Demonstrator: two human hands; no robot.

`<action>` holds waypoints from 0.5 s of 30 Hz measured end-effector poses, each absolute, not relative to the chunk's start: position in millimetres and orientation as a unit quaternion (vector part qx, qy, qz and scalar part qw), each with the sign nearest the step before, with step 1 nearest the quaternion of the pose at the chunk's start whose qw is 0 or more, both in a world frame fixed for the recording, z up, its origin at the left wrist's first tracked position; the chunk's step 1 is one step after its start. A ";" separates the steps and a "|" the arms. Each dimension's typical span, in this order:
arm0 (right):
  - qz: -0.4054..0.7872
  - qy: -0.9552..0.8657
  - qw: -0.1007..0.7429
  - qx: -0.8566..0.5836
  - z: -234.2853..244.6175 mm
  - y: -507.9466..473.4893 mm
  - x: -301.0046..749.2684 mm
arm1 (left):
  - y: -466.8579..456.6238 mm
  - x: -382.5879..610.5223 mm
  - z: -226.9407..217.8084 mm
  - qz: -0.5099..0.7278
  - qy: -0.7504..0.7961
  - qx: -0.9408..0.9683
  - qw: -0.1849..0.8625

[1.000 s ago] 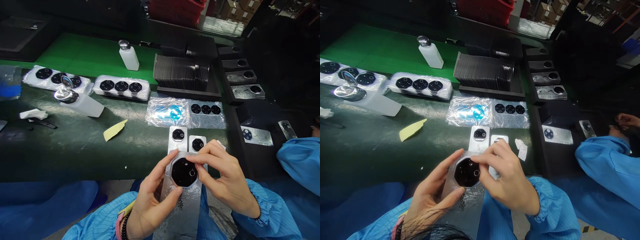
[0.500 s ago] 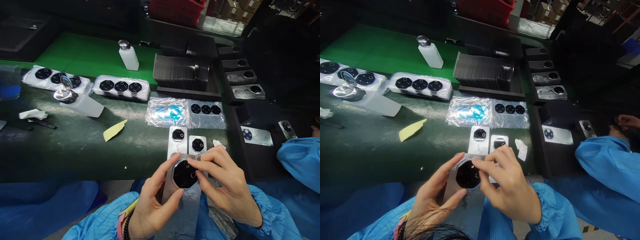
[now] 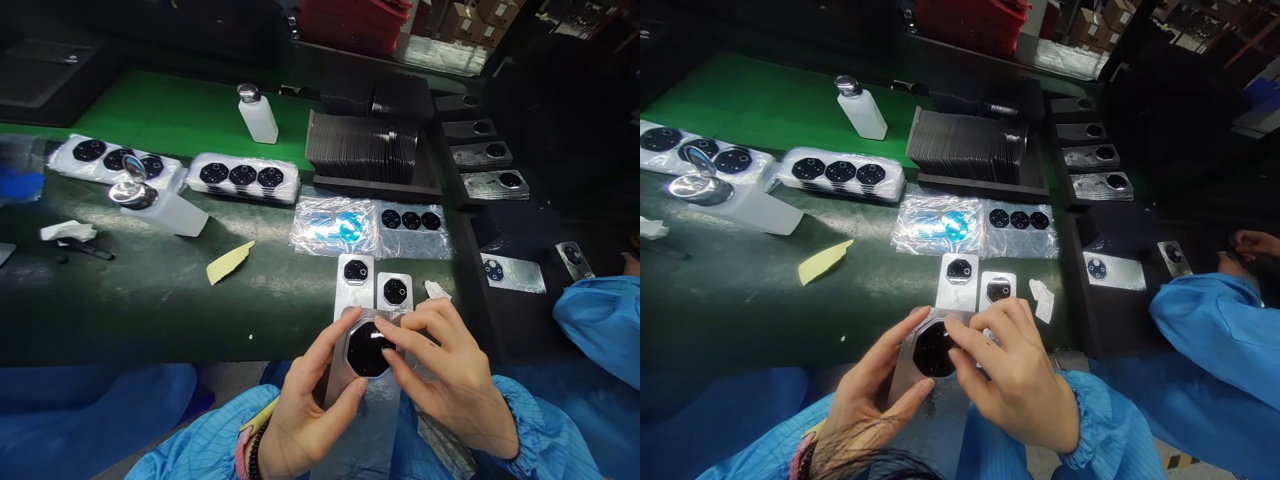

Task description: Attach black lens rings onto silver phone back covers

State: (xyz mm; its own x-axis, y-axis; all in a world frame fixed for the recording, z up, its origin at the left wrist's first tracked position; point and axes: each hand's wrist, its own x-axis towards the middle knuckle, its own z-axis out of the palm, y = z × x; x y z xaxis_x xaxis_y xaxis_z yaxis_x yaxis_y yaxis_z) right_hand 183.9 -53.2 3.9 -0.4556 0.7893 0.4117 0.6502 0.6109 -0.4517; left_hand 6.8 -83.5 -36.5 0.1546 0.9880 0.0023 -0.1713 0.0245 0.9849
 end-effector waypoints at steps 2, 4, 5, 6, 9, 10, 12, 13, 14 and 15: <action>0.083 -0.855 0.295 -0.419 3.0 -53.5 183.6 | -84.8 6.8 -36.9 0.493 0.421 0.488 0.585; 0.027 -0.868 0.287 -0.404 1.4 -54.5 182.5 | -86.8 7.2 -39.4 0.488 0.434 0.481 0.585; -0.004 -0.874 0.282 -0.395 0.4 -55.2 181.6 | -87.8 7.4 -41.7 0.487 0.445 0.474 0.583; -0.032 -0.879 0.277 -0.386 -0.8 -55.9 180.4 | -88.7 7.6 -44.5 0.485 0.454 0.468 0.582; -0.071 -0.883 0.274 -0.375 -4.7 -57.2 176.9 | -90.3 7.4 -54.5 0.483 0.455 0.478 0.575; -0.068 -0.882 0.277 -0.375 -6.3 -57.0 176.3 | -90.6 7.3 -57.6 0.484 0.450 0.485 0.573; -0.040 -0.879 0.291 -0.377 -9.9 -56.0 177.1 | -91.2 8.0 -62.0 0.502 0.453 0.472 0.565; -0.017 -0.875 0.303 -0.376 -12.0 -55.4 178.5 | -91.8 8.7 -63.3 0.513 0.463 0.453 0.563; 0.011 -0.869 0.321 -0.376 -14.1 -55.1 180.6 | -92.6 9.7 -64.2 0.522 0.474 0.432 0.563; 0.042 -0.856 0.347 -0.381 -16.4 -55.0 183.0 | -93.5 10.8 -64.8 0.528 0.484 0.412 0.563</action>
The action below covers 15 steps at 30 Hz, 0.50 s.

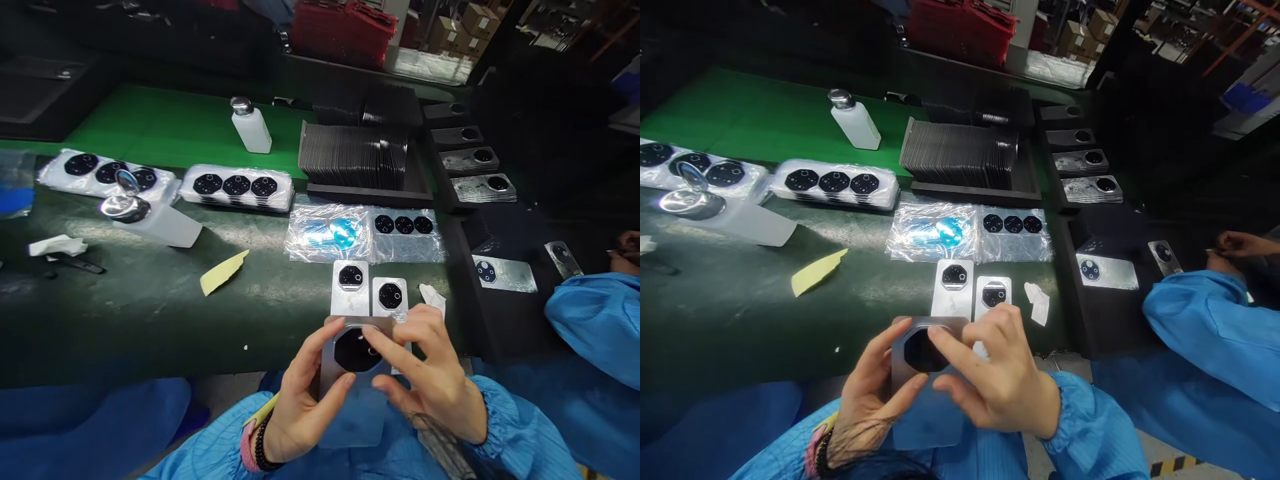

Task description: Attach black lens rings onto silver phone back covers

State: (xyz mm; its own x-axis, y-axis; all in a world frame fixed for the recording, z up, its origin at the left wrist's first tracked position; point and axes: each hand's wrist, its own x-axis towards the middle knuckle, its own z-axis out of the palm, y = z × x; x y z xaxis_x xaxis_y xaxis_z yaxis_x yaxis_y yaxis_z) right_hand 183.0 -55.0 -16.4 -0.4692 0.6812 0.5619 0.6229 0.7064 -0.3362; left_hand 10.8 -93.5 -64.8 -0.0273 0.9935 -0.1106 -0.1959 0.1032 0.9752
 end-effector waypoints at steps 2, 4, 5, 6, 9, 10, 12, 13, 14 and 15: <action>0.112 -0.808 0.408 -0.409 -20.7 -55.8 187.6 | -95.4 12.8 -65.5 0.532 0.496 0.390 0.565; 0.207 -0.751 0.445 -0.442 -23.9 -57.0 189.8 | -96.6 13.7 -66.0 0.531 0.497 0.385 0.568; 0.264 -0.728 0.446 -0.449 -24.9 -57.5 189.4 | -96.7 13.7 -66.1 0.531 0.496 0.384 0.570; 0.321 -0.712 0.437 -0.447 -25.4 -57.7 188.1 | -96.5 13.6 -66.0 0.530 0.494 0.382 0.573; 0.439 -0.682 0.397 -0.429 -24.5 -57.1 181.0 | -93.9 12.8 -64.2 0.534 0.479 0.373 0.589; 0.457 -0.674 0.391 -0.430 -23.6 -56.7 178.4 | -92.5 12.6 -63.3 0.536 0.472 0.369 0.595; 0.476 -0.662 0.383 -0.434 -21.6 -56.3 174.8 | -89.3 12.0 -61.9 0.541 0.459 0.359 0.606; 0.481 -0.660 0.379 -0.435 -20.7 -56.3 173.8 | -87.5 11.6 -61.6 0.541 0.451 0.354 0.615; 0.485 -0.659 0.375 -0.437 -19.9 -56.5 173.5 | -85.8 11.1 -61.7 0.540 0.441 0.348 0.628; 0.489 -0.657 0.372 -0.437 -19.4 -56.9 173.6 | -84.2 10.4 -62.0 0.538 0.427 0.341 0.642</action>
